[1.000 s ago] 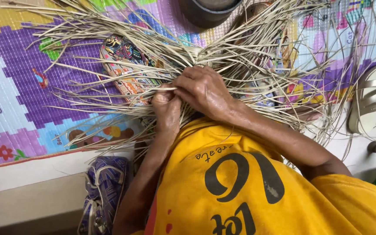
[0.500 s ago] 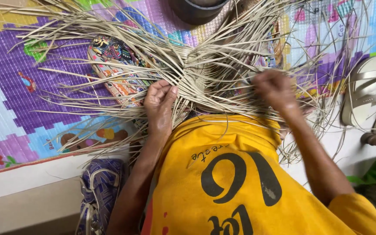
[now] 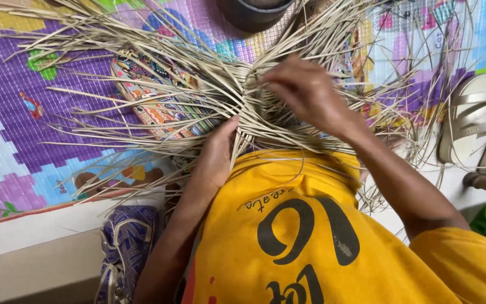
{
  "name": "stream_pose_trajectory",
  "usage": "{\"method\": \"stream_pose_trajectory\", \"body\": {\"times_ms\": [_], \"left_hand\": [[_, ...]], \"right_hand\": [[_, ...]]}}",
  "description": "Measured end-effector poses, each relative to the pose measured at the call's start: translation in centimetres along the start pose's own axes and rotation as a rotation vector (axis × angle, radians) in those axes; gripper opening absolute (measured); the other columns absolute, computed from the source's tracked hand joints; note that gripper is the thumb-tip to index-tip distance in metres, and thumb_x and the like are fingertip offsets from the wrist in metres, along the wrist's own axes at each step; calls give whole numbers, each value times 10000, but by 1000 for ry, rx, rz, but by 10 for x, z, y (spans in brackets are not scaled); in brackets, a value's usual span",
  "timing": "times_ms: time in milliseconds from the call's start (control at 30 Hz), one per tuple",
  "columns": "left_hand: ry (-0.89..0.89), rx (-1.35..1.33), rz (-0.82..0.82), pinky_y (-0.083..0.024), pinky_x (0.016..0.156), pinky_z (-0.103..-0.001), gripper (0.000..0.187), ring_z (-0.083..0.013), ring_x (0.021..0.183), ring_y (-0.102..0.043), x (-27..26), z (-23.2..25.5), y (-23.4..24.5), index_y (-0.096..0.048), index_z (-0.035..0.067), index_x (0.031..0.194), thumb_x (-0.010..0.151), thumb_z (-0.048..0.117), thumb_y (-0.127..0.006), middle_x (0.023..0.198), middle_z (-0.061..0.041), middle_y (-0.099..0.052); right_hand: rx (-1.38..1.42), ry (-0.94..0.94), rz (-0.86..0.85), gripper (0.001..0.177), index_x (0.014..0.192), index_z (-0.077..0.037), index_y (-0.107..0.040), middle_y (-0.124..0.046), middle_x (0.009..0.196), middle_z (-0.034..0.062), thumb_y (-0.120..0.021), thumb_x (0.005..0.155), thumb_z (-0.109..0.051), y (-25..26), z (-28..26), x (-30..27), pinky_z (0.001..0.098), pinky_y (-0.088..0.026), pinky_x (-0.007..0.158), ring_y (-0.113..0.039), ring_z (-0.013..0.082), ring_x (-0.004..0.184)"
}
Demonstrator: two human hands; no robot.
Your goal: Weaving dried palm leaves together to create a handcrafted item like a fan or mat.
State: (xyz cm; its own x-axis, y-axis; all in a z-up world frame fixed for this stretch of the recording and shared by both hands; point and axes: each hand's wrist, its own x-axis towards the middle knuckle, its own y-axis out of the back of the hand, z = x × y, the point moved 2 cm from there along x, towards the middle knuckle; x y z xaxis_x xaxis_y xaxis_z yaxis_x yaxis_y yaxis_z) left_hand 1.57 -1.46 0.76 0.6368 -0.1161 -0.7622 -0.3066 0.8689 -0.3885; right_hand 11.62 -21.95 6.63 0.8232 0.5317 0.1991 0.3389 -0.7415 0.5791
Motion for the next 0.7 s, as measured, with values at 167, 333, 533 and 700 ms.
{"method": "stream_pose_trajectory", "body": {"times_ms": [167,333,533,700], "left_hand": [[70,-285,18,-299,1077,-468,649,-322,1311,-373,7,-14,0,-554,138,1413,870,410,-781,1513,-204,-413],[69,-296,41,-324,882,-360,716,-221,1099,-398,1,-2,-13,-354,143,1348,846,381,-806,1349,-128,-424],[109,-316,9,-276,1018,-414,615,-263,1247,-358,19,-19,-6,-461,152,1378,890,371,-764,1481,-131,-370],[97,-296,19,-287,955,-364,1018,-231,1215,-372,19,-15,-8,-153,157,1637,865,391,-775,1671,-153,-235]], "right_hand": [[165,3,-266,186,1121,96,-722,-611,845,171,-603,979,80,-48,22,24,392,-569,675,-667,264,668],[129,-77,-364,216,1112,14,-754,-590,859,170,-653,931,70,-40,21,36,396,-518,648,-638,288,737],[52,-108,-426,189,1092,-25,-765,-589,874,140,-660,944,28,-35,21,45,362,-508,626,-627,249,754],[-176,-133,-483,156,1104,-47,-754,-624,923,154,-665,976,-37,-41,17,52,371,-540,615,-683,268,775]]}}
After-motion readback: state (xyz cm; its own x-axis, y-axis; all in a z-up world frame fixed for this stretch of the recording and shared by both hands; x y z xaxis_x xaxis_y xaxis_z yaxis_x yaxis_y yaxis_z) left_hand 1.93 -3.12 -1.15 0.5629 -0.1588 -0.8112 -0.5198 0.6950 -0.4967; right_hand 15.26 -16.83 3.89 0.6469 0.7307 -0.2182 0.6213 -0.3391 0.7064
